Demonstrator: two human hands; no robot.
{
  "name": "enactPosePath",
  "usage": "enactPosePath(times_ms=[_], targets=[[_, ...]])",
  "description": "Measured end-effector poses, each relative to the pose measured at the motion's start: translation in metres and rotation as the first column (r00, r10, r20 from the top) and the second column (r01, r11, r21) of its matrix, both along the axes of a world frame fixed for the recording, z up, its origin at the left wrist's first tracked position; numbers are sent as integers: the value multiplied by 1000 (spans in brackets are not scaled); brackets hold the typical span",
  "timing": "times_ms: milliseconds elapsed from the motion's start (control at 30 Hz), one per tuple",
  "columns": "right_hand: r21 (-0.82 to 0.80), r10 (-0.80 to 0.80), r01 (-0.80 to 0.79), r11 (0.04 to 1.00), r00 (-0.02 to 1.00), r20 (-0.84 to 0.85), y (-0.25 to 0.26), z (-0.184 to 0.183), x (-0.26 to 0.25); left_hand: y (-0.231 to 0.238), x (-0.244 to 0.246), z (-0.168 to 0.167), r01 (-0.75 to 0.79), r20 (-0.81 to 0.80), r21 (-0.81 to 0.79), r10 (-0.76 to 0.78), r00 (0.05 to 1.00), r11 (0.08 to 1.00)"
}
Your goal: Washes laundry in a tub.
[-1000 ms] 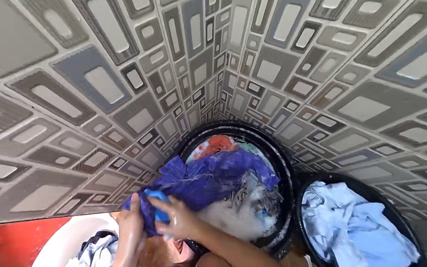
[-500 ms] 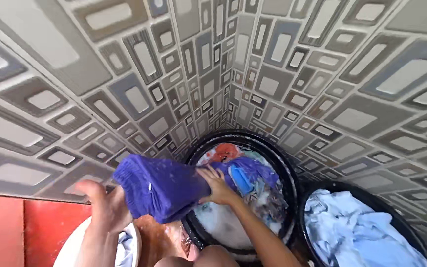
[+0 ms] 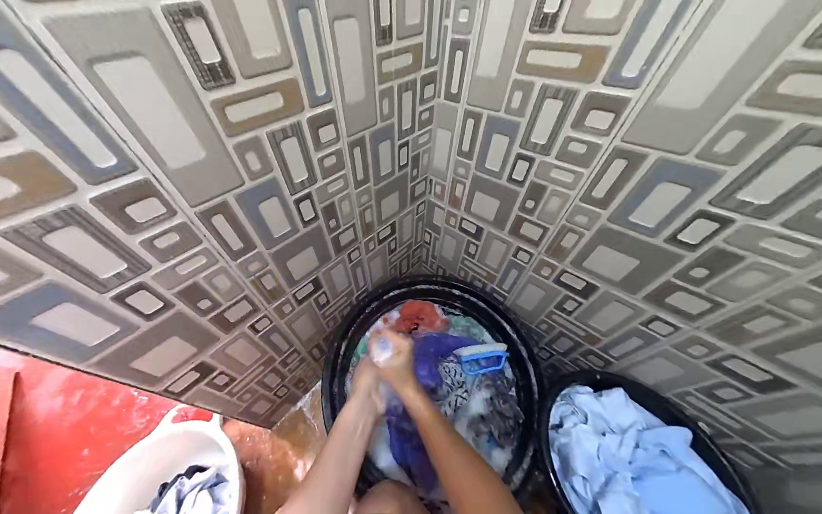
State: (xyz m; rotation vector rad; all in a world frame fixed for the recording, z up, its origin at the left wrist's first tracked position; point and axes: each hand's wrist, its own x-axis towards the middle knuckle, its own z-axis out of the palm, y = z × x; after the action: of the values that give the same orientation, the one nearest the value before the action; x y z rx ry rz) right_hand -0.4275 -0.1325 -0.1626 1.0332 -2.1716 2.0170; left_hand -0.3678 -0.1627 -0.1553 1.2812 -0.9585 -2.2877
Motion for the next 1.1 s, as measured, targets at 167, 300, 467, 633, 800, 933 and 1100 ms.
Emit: enactPosePath(times_ms=[167, 300, 467, 633, 800, 933, 1100], targets=[[-99, -158, 160, 982, 987, 31, 23, 2, -10, 20, -13, 54, 66, -33, -152, -72, 997, 986], [-223, -113, 112, 968, 994, 9, 11, 18, 19, 11, -1, 46, 169, -86, -174, -186, 979, 970], [94, -310, 324, 941, 941, -137, 15, 27, -100, -21, 20, 108, 150, -484, -60, -160, 860, 987], [23, -254, 259, 966, 958, -132, 51, 14, -72, -40, 30, 76, 212, -201, -298, -278, 939, 931], [163, -68, 94, 982, 984, -163, 92, -89, 13, -25, 30, 103, 240, -447, -119, -268, 853, 963], [321, -101, 17, 947, 964, 247, 125, -85, -28, -54, 43, 113, -99, -724, 69, 118, 680, 993], [-210, 250, -235, 949, 967, 44, 74, 29, -17, -33, 9, 58, -60, -224, -112, 34, 974, 992]])
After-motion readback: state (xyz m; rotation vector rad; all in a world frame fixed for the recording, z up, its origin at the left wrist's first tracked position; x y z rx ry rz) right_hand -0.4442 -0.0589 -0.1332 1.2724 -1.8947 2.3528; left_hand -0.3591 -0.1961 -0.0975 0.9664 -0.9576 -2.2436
